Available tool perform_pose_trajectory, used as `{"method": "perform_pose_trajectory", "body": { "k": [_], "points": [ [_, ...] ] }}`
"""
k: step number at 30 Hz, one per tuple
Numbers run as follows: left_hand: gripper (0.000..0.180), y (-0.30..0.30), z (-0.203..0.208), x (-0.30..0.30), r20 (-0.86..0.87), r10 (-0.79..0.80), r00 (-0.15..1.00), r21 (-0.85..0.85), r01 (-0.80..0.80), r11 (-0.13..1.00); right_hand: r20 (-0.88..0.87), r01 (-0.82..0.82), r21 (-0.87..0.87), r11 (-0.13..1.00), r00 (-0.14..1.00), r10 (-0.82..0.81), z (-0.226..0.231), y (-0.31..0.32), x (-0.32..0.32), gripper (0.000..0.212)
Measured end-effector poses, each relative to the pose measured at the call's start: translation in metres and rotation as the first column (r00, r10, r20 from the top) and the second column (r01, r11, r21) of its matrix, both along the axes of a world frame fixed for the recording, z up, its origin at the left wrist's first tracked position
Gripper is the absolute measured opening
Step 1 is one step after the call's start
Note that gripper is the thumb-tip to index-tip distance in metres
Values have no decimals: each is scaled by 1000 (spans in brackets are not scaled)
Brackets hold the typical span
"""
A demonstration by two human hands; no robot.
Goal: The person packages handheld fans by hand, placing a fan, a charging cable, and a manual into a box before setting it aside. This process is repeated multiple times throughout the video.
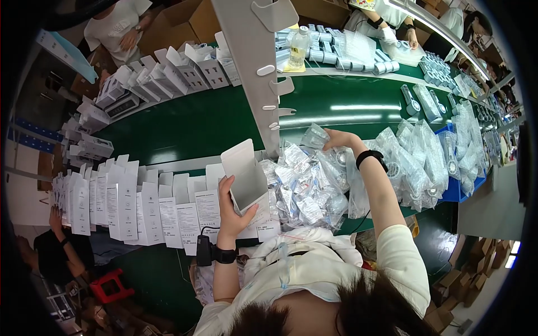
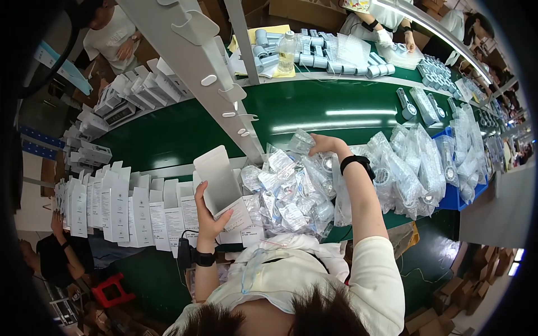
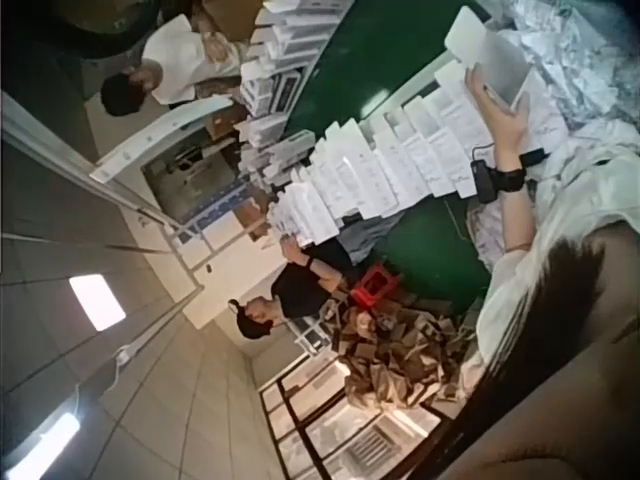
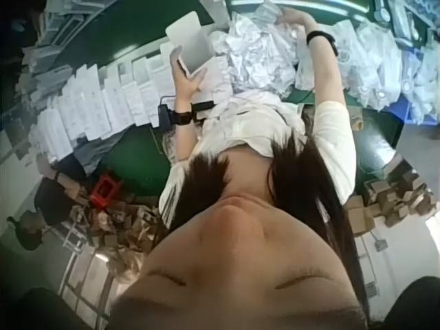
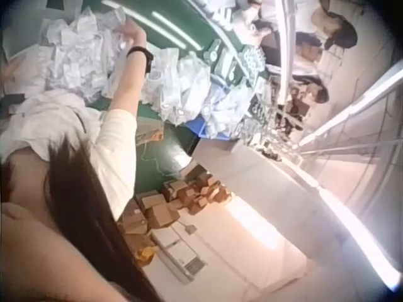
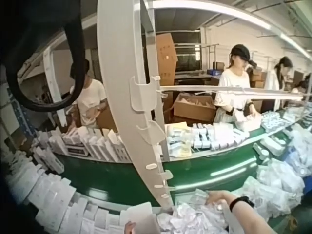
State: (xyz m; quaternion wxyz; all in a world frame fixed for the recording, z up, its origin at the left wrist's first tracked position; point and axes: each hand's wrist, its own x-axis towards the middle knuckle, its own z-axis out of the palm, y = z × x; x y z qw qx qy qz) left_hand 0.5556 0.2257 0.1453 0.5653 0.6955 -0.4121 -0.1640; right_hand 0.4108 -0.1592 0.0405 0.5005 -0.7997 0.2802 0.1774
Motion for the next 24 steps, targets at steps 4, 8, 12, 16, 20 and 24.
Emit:
{"method": "perform_pose_trajectory", "body": {
  "k": [4,8,12,16,20,24],
  "points": [
    [76,-2,4,4,70,-12,998,-11,13,1000,-139,-71,37,997,987,75,-2,4,6,60],
    [74,-6,5,2,98,-15,995,-21,17,1000,54,9,92,996,998,-15,3,3,-10,58],
    [74,-3,-1,-3,78,41,996,-13,-41,999,439,363,336,869,756,-486,81,20,-10,46],
    [75,-7,0,-18,88,105,991,28,-108,994,737,330,435,838,404,-542,178,68,-21,34],
    [75,-15,-2,-36,170,149,974,18,-155,988,522,302,836,459,-176,-834,222,212,14,32],
    [74,-23,-13,-49,107,276,955,25,-280,960,587,391,779,490,-181,-789,186,270,65,54]
  ]
}}
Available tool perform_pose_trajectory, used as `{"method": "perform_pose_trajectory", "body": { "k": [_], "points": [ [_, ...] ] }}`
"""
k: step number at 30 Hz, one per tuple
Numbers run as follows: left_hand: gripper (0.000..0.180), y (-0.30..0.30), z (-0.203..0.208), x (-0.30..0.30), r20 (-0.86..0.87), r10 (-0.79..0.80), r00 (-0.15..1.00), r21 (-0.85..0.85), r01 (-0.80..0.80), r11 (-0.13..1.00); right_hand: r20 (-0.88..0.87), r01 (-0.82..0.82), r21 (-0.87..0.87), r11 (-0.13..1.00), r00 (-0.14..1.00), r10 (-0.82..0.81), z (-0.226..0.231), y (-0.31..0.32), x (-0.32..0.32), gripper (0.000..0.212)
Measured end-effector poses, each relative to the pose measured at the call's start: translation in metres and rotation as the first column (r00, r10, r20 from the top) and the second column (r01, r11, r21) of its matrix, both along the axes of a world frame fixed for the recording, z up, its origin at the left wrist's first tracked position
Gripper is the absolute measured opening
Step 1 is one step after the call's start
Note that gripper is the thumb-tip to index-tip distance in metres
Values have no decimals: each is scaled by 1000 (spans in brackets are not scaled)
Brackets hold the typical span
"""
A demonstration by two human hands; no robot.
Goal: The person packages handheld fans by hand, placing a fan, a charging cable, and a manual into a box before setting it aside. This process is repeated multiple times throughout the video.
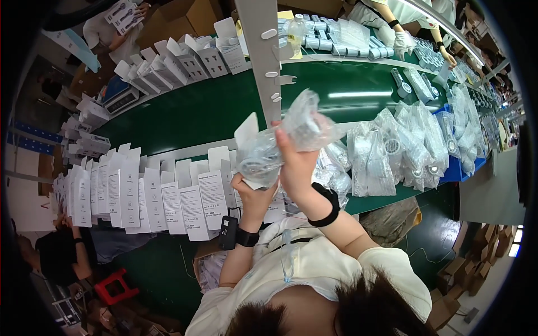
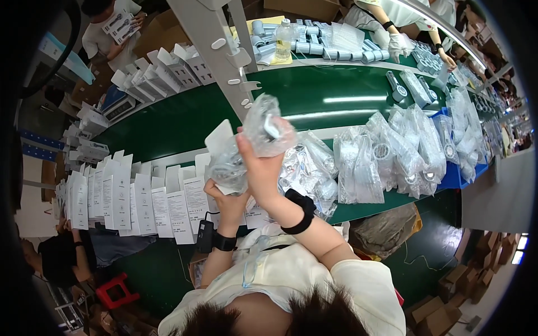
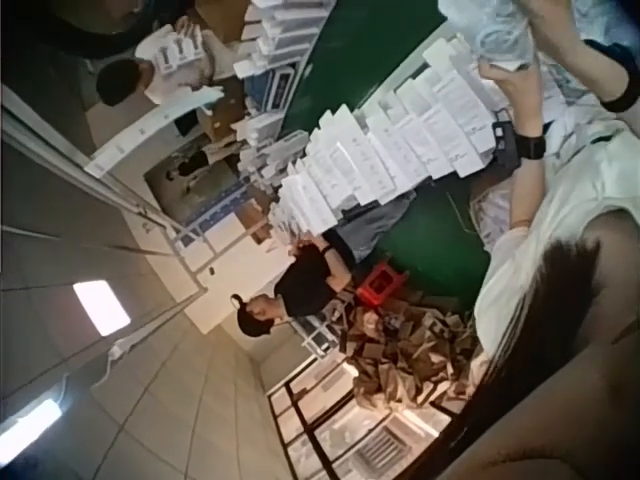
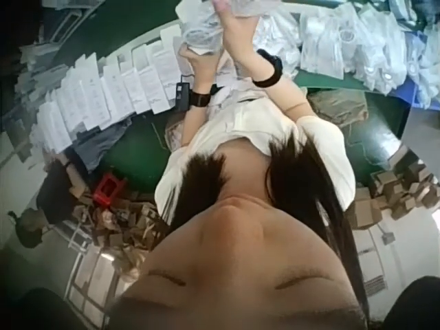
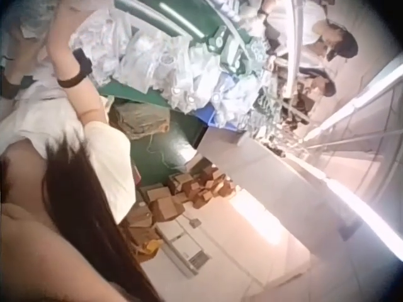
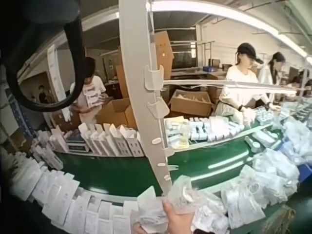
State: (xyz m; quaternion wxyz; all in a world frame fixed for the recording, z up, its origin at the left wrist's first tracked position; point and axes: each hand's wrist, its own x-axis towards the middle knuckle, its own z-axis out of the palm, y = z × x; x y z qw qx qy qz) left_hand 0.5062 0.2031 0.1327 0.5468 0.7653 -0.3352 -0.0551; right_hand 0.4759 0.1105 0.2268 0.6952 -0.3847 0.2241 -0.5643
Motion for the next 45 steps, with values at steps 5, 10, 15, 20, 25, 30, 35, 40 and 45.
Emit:
{"method": "perform_pose_trajectory", "body": {
  "k": [5,10,15,20,25,30,35,40,45],
  "points": [
    [73,4,-11,-1,11,69,998,-308,-62,949,-356,188,-588,786,813,-461,-29,2,9,64],
    [72,-3,-8,-2,211,19,977,-221,29,975,-413,93,-505,858,847,-334,-38,-13,8,61],
    [72,1,-6,1,158,76,985,-334,-20,942,-622,-450,-770,452,689,-373,-16,-2,-19,40],
    [74,44,-17,29,38,63,997,-158,-56,986,-760,-441,-294,848,646,73,-74,-76,-36,27],
    [66,53,17,26,55,-61,997,-14,62,998,-925,-767,-299,568,87,-369,-200,-161,-7,33],
    [44,45,54,24,199,129,972,112,-153,982,-950,-901,-211,378,98,-297,-232,-179,8,40],
    [30,41,80,31,271,85,959,217,-147,965,-919,-827,-358,433,229,-322,-189,-175,-15,32],
    [20,44,79,51,116,25,993,250,-54,967,-353,-86,-764,640,885,-303,-34,-102,-47,14],
    [14,39,83,57,19,-29,999,160,25,987,-377,-424,-888,178,893,247,2,-20,-17,11]
  ]
}}
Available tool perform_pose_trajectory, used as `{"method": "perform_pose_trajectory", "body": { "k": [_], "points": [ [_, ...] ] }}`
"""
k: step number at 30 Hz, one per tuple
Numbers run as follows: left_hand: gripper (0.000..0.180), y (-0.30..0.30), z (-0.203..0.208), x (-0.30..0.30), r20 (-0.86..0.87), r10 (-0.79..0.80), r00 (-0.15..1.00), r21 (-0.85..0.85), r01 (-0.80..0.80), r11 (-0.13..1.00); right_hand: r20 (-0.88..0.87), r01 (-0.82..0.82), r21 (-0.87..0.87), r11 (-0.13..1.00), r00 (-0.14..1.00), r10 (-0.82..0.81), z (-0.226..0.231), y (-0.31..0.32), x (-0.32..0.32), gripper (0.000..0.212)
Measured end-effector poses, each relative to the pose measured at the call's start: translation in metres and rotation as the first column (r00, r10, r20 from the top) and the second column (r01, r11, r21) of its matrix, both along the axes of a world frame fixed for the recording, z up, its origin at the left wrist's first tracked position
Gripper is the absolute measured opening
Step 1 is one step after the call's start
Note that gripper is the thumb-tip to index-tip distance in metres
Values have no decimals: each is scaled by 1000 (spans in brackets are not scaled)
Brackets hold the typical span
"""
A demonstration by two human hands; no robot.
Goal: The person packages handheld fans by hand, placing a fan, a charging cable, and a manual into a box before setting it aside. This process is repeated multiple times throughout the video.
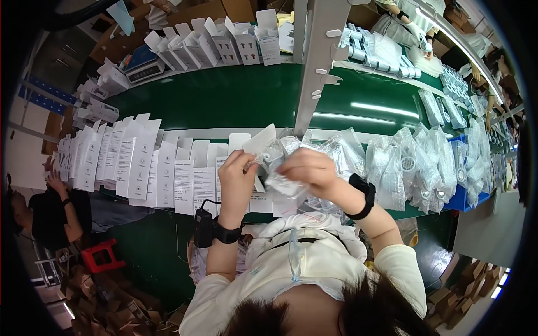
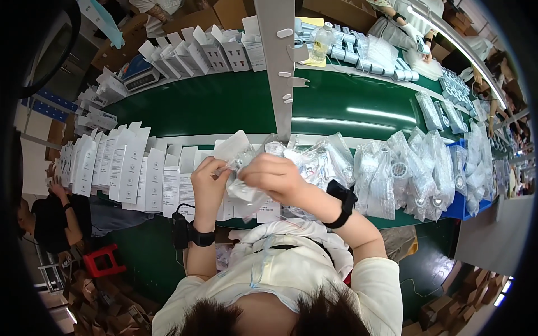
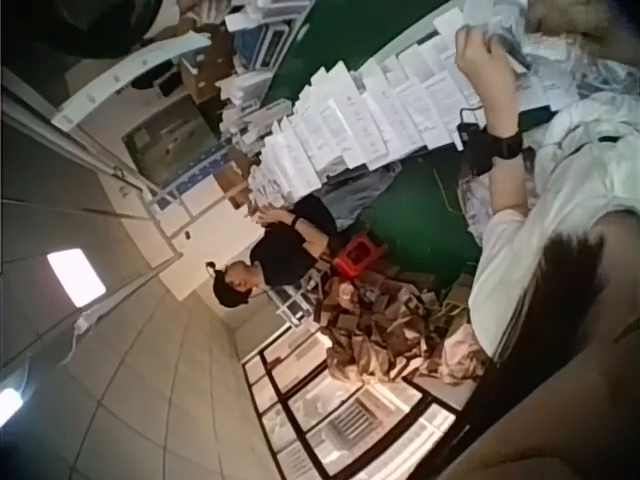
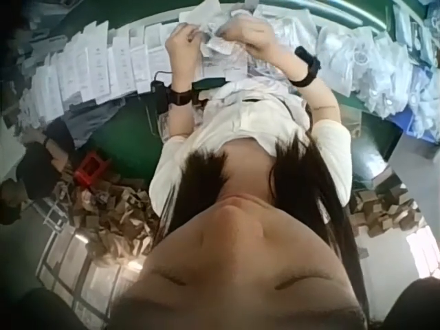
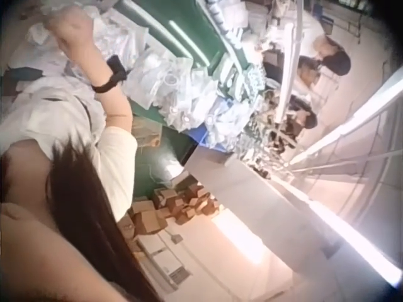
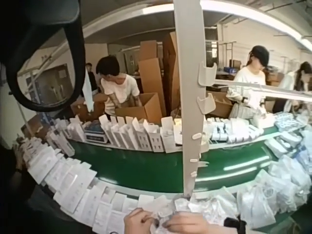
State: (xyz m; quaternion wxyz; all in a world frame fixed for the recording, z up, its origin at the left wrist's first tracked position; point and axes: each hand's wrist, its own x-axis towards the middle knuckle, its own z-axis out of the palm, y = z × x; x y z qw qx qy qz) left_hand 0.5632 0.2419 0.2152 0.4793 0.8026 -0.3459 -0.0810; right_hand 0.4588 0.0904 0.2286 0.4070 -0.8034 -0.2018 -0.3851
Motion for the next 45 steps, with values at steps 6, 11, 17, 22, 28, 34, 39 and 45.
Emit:
{"method": "perform_pose_trajectory", "body": {
  "k": [6,11,17,22,28,34,39,45],
  "points": [
    [13,5,-9,11,38,-24,999,-30,25,999,-414,-191,-322,927,909,43,-15,14,15,15],
    [13,4,-10,10,-27,-12,1000,-85,10,996,-437,-75,-501,862,882,-178,-17,11,13,20],
    [11,4,-16,13,-28,41,999,-76,-43,996,-286,-118,-515,849,957,-40,-40,-3,18,44],
    [5,5,-17,21,-120,156,980,-237,-181,955,-222,137,-263,955,955,-199,-38,-12,9,80],
    [36,13,16,42,-274,4,962,-532,-155,833,-266,63,758,649,938,220,-64,-3,72,115],
    [73,49,-74,49,263,102,960,229,-165,959,-285,282,723,631,953,-99,-80,-15,185,107],
    [73,30,-74,34,236,-143,961,656,-49,753,-479,631,499,594,772,-418,-157,-48,228,98],
    [62,38,-65,19,107,1,994,398,-43,916,-348,841,57,537,521,-779,-159,-31,213,88]
  ]
}}
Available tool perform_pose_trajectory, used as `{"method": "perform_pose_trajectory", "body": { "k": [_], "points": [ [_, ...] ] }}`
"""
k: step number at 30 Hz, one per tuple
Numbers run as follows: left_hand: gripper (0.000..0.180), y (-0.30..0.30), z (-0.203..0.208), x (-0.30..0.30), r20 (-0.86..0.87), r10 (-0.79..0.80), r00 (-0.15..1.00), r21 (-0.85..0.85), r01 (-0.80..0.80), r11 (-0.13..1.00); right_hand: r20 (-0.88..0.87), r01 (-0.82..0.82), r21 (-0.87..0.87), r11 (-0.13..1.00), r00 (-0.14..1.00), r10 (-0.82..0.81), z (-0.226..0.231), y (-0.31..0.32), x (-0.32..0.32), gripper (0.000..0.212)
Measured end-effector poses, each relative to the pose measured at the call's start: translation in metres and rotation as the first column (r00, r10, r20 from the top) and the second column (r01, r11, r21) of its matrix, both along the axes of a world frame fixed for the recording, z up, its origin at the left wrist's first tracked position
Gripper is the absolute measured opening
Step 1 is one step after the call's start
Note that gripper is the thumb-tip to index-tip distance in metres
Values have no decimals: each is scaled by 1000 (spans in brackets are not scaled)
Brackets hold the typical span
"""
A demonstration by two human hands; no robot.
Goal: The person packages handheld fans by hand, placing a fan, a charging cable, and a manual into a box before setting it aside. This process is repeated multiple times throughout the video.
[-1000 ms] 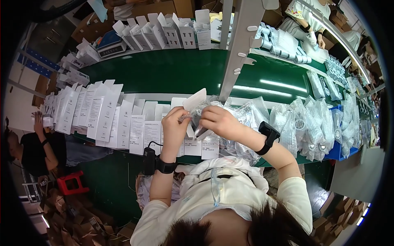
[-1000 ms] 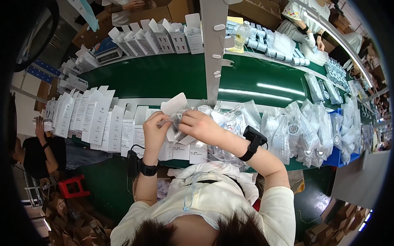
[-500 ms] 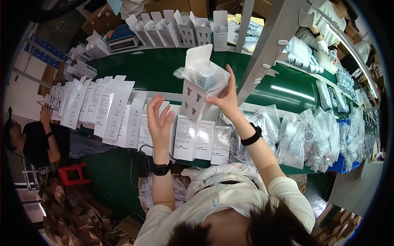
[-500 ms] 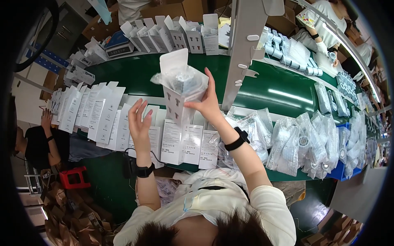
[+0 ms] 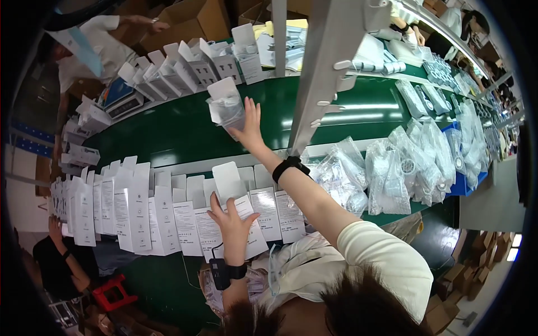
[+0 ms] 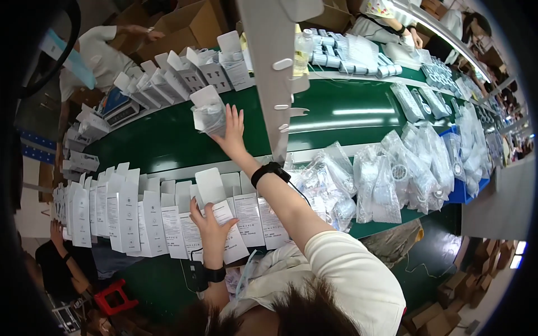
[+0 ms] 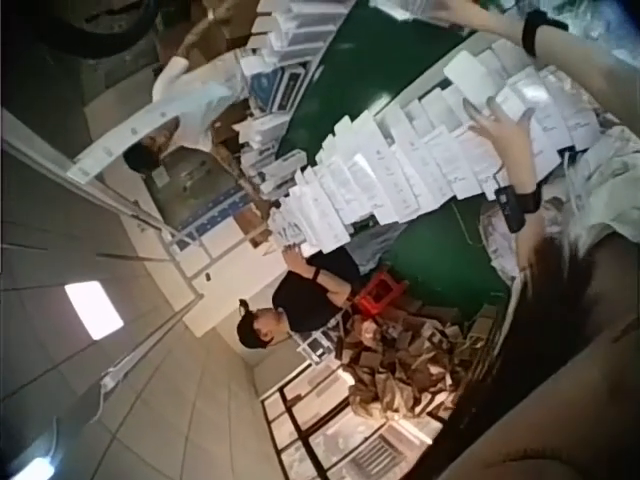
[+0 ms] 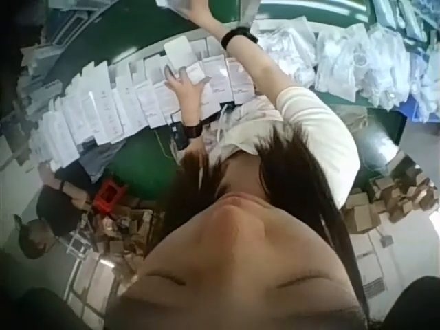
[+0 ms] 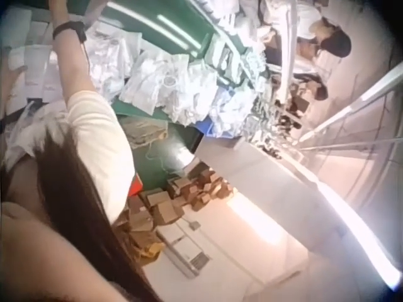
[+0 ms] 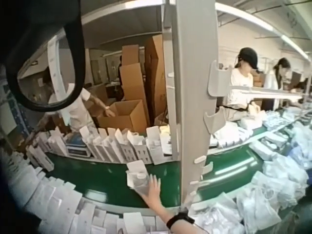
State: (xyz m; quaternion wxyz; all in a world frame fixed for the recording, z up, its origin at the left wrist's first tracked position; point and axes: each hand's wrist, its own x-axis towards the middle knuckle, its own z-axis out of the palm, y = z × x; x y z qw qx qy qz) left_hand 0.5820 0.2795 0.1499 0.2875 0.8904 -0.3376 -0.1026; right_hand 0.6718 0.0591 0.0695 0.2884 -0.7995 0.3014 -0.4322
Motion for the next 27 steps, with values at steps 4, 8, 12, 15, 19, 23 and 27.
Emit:
{"method": "perform_pose_trajectory", "body": {
  "k": [4,8,12,15,19,23,27],
  "points": [
    [70,9,15,-25,79,102,992,-285,-76,955,235,-675,529,514,699,675,35,46,-76,77],
    [77,-11,28,-49,127,45,991,-800,75,595,675,-824,567,-5,462,575,86,53,-185,61],
    [85,-35,51,-82,-391,-280,877,-834,-210,510,359,-817,362,449,567,741,124,30,-258,49],
    [83,-44,36,-79,-522,-411,748,-713,-117,691,-89,-482,286,828,847,524,132,-23,-312,45],
    [83,-54,13,-71,-24,-342,939,-699,229,677,-576,284,34,958,789,-214,89,-83,-388,47],
    [81,-66,20,-65,124,-301,945,-587,314,746,-891,473,194,859,452,-48,50,-65,-360,57],
    [80,-60,9,-62,-18,-293,956,-622,219,752,-868,339,-128,932,416,-271,22,-46,-343,64]
  ]
}}
